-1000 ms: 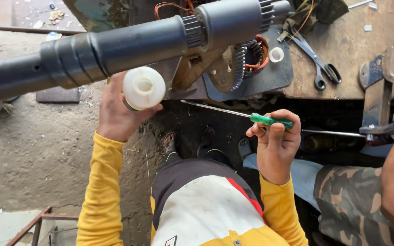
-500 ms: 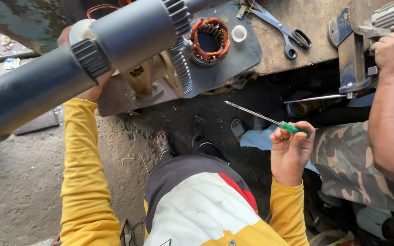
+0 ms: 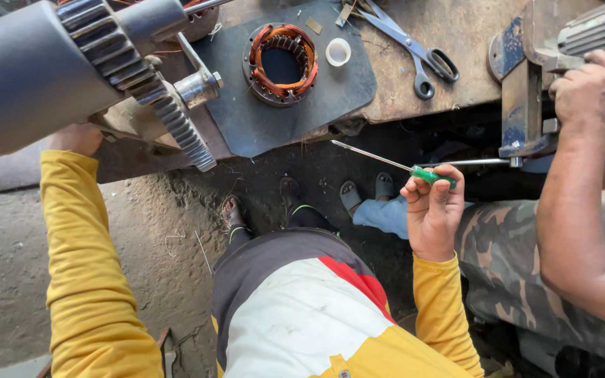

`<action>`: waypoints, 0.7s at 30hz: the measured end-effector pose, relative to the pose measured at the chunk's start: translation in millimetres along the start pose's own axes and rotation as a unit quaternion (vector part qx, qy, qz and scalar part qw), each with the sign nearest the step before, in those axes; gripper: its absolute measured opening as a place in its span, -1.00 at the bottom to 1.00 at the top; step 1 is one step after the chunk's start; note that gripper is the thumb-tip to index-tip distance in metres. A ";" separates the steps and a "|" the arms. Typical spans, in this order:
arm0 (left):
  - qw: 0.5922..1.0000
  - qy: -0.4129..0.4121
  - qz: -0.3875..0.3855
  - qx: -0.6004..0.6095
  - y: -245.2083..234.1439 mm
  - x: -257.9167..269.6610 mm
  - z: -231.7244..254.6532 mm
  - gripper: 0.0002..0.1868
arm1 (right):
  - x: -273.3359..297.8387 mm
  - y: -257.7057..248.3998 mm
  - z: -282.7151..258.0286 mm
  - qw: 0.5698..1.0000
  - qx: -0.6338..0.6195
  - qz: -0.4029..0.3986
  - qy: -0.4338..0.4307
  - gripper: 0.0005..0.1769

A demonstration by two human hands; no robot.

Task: The person winds copper wire onto a motor stator using a manual winding machine. They use a screwdriver to guide the wire into the stator slots, then wipe the wire with a cloth and continue winding.

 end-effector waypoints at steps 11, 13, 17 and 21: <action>0.987 -0.106 0.113 0.031 -34.6 41.1 102.6 -0.84 | -58.1 -34.6 1.5 0.993 0.028 -0.099 0.051 -0.68; 0.923 -0.161 0.320 0.140 -48.3 88.0 158.4 -0.83 | -65.2 -37.0 1.9 0.990 0.030 -0.117 0.067 -0.70; 0.795 -0.363 0.381 0.303 38.1 138.3 292.4 -0.85 | -71.1 -40.6 7.4 0.979 0.048 -0.157 0.118 -0.76; 0.799 -0.239 0.294 0.467 112.3 77.9 361.9 -0.76 | -80.7 -37.9 21.0 0.961 0.077 -0.205 0.167 -0.82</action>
Point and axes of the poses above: each hand's wrist, its own x-axis away from the middle knuckle, its own y-axis out of the palm, z = x × y, the point moved 7 cm from there along -x, towards the middle knuckle, and after that the axes turned 13 degrees about x, right-handed, at the moved point
